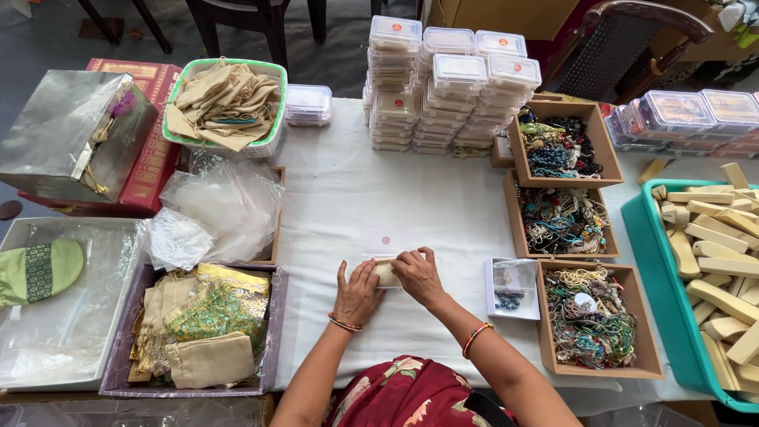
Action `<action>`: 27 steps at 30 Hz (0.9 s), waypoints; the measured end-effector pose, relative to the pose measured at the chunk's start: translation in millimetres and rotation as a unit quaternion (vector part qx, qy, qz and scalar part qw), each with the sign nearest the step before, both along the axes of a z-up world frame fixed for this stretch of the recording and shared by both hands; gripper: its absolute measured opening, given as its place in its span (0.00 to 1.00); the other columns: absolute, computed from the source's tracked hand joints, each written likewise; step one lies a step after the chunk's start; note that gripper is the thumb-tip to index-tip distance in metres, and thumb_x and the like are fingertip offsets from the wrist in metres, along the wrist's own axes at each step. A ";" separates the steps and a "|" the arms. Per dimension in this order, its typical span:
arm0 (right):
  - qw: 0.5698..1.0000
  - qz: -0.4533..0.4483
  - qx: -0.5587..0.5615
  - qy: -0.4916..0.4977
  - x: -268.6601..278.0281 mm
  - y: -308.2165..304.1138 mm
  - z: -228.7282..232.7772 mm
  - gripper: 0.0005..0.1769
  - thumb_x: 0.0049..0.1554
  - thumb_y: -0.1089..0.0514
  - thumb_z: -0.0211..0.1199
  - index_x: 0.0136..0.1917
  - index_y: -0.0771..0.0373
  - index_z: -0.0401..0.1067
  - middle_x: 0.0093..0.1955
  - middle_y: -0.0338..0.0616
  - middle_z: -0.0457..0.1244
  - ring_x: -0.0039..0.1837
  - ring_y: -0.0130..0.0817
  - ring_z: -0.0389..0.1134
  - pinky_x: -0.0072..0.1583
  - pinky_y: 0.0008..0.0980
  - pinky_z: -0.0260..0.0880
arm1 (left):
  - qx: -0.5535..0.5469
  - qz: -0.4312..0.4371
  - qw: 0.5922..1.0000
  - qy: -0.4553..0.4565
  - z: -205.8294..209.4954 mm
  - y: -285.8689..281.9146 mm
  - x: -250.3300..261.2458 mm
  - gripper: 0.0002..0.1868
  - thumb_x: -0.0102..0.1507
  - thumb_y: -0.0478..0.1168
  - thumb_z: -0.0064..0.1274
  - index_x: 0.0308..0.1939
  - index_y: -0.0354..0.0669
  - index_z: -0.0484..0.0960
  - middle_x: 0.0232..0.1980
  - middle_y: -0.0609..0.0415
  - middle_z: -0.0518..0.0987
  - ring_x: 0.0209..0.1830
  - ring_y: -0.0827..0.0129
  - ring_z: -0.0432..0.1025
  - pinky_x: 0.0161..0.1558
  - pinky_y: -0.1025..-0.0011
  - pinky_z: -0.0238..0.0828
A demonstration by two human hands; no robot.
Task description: The person straightens a beaded necklace on a white tablecloth, then folds it and places it into a small beige cloth pouch. They tie the pouch closed and place it into a clear plastic container, which is then closed with a lid.
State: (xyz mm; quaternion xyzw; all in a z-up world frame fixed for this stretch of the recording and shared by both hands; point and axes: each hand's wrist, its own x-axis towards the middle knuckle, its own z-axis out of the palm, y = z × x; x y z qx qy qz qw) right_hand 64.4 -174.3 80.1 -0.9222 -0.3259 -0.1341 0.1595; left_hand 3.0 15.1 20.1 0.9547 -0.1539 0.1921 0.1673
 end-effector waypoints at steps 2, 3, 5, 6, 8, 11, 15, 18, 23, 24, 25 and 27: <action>1.000 -0.004 -0.015 0.001 0.4 -1.3 -3.9 0.06 0.57 0.56 0.66 0.49 0.55 0.78 0.46 0.33 0.68 0.52 0.29 0.68 0.67 0.46 0.53 | 0.006 -0.005 1.000 -0.014 4.2 3.3 5.6 0.20 0.59 0.52 0.62 0.48 0.46 0.76 0.68 0.52 0.74 0.69 0.65 0.65 0.74 0.40 0.37; 1.000 -0.008 -0.029 0.000 0.6 -1.3 -5.8 0.05 0.58 0.57 0.66 0.49 0.55 0.79 0.45 0.33 0.68 0.52 0.28 0.68 0.70 0.48 0.50 | 0.012 -0.010 0.999 -0.030 6.5 5.6 8.3 0.22 0.60 0.54 0.61 0.50 0.47 0.77 0.64 0.55 0.76 0.66 0.66 0.68 0.74 0.41 0.38; 0.999 -0.008 -0.035 0.005 0.3 -1.5 -8.0 0.05 0.59 0.57 0.65 0.49 0.55 0.79 0.45 0.33 0.68 0.52 0.28 0.68 0.71 0.49 0.49 | 0.007 -0.014 1.000 -0.008 15.0 7.1 12.3 0.22 0.61 0.54 0.59 0.53 0.46 0.78 0.60 0.56 0.78 0.62 0.68 0.70 0.73 0.40 0.38; 0.999 -0.010 -0.041 0.009 0.5 -1.2 -8.9 0.05 0.59 0.58 0.64 0.48 0.55 0.79 0.45 0.32 0.68 0.51 0.28 0.68 0.72 0.50 0.48 | 0.001 -0.019 1.000 0.013 19.5 8.3 14.8 0.23 0.63 0.54 0.58 0.56 0.45 0.79 0.57 0.58 0.79 0.58 0.69 0.71 0.73 0.40 0.38; 0.999 -0.012 -0.049 0.001 -0.2 -0.6 -12.9 0.07 0.57 0.60 0.64 0.48 0.54 0.79 0.45 0.32 0.68 0.52 0.28 0.68 0.71 0.50 0.48 | 0.019 -0.019 0.999 0.024 21.8 5.2 16.7 0.20 0.65 0.53 0.57 0.54 0.47 0.80 0.56 0.59 0.80 0.57 0.70 0.72 0.73 0.41 0.39; 0.996 -0.028 -0.082 0.035 1.6 1.2 -17.1 0.08 0.58 0.62 0.62 0.50 0.53 0.79 0.47 0.32 0.68 0.54 0.28 0.68 0.72 0.51 0.48 | 0.025 -0.005 0.996 0.089 13.8 0.6 22.4 0.12 0.69 0.50 0.54 0.51 0.51 0.82 0.56 0.62 0.80 0.57 0.70 0.72 0.75 0.45 0.42; 0.992 -0.084 -0.022 0.087 11.1 4.4 -13.4 0.28 0.53 0.52 0.72 0.65 0.54 0.67 0.60 0.48 0.64 0.63 0.42 0.65 0.68 0.49 0.46 | -0.012 0.045 0.996 0.073 17.8 -3.1 32.6 0.10 0.63 0.48 0.62 0.45 0.58 0.78 0.65 0.56 0.74 0.66 0.60 0.68 0.73 0.57 0.50; 0.990 -0.126 0.068 0.009 18.5 3.8 -14.9 0.66 0.34 0.47 0.77 0.77 0.62 0.46 0.72 0.66 0.56 0.67 0.58 0.61 0.65 0.52 0.50 | -0.111 0.109 0.988 0.013 40.7 -4.4 34.7 0.51 0.45 0.48 0.72 0.69 0.49 0.64 0.70 0.35 0.66 0.68 0.42 0.62 0.66 0.50 0.51; 0.893 -0.095 0.313 0.308 22.1 -19.4 -28.0 0.67 0.44 0.50 0.77 0.82 0.54 0.34 0.67 0.53 0.60 0.68 0.46 0.62 0.68 0.42 0.61 | -0.428 0.105 0.874 0.206 17.2 10.1 44.4 0.68 0.46 0.49 0.71 0.80 0.53 0.39 0.67 0.45 0.70 0.67 0.51 0.65 0.69 0.56 0.57; 0.864 -0.087 0.374 0.327 15.6 -24.5 -25.4 0.59 0.49 0.48 0.75 0.82 0.53 0.42 0.62 0.48 0.65 0.66 0.41 0.66 0.68 0.39 0.63 | -0.540 0.093 0.805 0.229 15.5 12.8 40.9 0.65 0.48 0.53 0.71 0.78 0.55 0.40 0.63 0.46 0.72 0.70 0.53 0.65 0.69 0.59 0.60; 0.863 -0.087 0.372 0.330 13.2 -30.5 -30.3 0.59 0.49 0.48 0.75 0.82 0.53 0.42 0.62 0.48 0.65 0.66 0.41 0.66 0.68 0.39 0.63 | -0.541 0.097 0.803 0.231 11.6 17.6 38.3 0.65 0.48 0.53 0.71 0.78 0.55 0.40 0.63 0.46 0.72 0.70 0.53 0.65 0.69 0.59 0.60; 0.854 -0.050 0.368 0.365 1.5 -43.1 -41.5 0.17 0.65 0.47 0.64 0.63 0.55 0.78 0.65 0.44 0.68 0.70 0.40 0.68 0.72 0.42 0.65 | -0.450 0.032 0.875 0.176 2.4 26.3 26.0 0.25 0.62 0.55 0.66 0.58 0.52 0.77 0.73 0.52 0.74 0.73 0.58 0.69 0.74 0.60 0.62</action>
